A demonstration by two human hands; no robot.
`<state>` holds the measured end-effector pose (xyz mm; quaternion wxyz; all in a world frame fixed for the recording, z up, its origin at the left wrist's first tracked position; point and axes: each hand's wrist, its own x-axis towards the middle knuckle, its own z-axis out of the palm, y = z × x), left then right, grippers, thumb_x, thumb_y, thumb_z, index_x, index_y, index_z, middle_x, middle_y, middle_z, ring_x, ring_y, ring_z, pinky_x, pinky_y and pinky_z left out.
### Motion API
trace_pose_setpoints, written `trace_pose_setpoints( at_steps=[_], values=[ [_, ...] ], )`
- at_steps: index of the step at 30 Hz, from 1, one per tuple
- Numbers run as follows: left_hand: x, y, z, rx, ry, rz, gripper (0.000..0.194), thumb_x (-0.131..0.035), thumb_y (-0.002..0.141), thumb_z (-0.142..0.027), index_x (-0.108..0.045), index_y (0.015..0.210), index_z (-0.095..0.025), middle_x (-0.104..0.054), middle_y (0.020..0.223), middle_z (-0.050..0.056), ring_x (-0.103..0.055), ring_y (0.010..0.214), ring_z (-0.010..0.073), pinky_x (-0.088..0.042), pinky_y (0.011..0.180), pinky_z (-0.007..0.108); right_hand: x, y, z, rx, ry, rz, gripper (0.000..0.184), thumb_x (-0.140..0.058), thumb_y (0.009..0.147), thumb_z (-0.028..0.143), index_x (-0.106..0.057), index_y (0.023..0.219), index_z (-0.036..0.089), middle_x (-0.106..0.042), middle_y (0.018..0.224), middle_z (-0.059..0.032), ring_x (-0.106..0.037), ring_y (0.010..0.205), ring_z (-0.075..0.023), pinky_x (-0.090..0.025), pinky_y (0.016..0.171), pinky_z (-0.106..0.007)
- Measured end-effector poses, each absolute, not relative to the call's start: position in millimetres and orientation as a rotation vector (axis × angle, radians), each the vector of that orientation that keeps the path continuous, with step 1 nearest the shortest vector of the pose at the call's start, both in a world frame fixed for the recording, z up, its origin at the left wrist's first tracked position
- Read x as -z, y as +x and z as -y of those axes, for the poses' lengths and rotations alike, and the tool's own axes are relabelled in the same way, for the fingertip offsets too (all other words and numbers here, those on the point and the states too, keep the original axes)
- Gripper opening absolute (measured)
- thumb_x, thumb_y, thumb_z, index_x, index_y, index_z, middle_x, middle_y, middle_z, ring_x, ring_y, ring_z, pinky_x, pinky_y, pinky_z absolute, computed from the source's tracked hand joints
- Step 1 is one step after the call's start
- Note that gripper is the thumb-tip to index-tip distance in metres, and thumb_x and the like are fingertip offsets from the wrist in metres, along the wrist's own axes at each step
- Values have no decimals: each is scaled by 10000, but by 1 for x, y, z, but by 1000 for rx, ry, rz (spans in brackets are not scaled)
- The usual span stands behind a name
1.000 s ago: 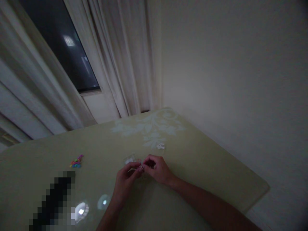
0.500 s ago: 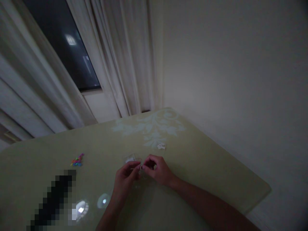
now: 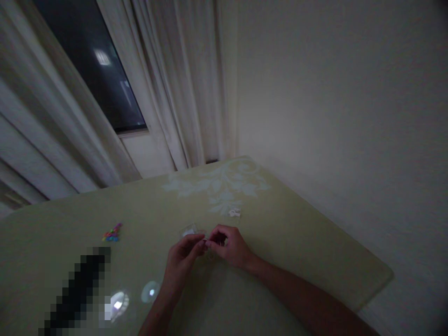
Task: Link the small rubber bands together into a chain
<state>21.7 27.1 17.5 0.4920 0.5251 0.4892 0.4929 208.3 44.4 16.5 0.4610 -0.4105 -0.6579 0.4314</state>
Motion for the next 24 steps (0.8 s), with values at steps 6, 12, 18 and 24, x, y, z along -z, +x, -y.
trace_pose_setpoints(
  at_steps=[6,12,18,24],
  values=[
    [-20,19,-26,-1216,1173,-1261,509,-852,749,-557,-743,1063,-172,-808,882,79,-789,767,245,-632,681,321,-23,227,-52,-1004,-1036,1972,114,-836,791,252,-774,860,186,-635,785,3,-561,694,-133,-428,664,-244],
    [-21,20,-23,-1208,1132,-1280,542,-851,745,-582,-736,1079,-169,-805,909,85,-796,778,257,-624,639,299,-14,235,-54,-886,-1002,2302,125,-843,794,223,-813,915,220,-641,989,-36,-627,906,-184,-469,830,-273],
    [-16,22,-25,-1223,1115,-1244,473,-851,765,-541,-748,1039,-170,-807,882,78,-792,774,241,-624,661,291,-14,229,-47,-709,-1008,2465,87,-745,857,204,-756,939,179,-646,1041,-71,-604,985,-215,-461,866,-289],
    [-16,22,-28,-1257,1100,-1204,478,-894,706,-520,-788,1011,-167,-833,916,107,-796,859,257,-636,763,321,-16,228,-49,-746,-1034,2314,81,-721,852,175,-680,921,163,-590,969,-43,-568,907,-185,-445,801,-276]
  ],
)
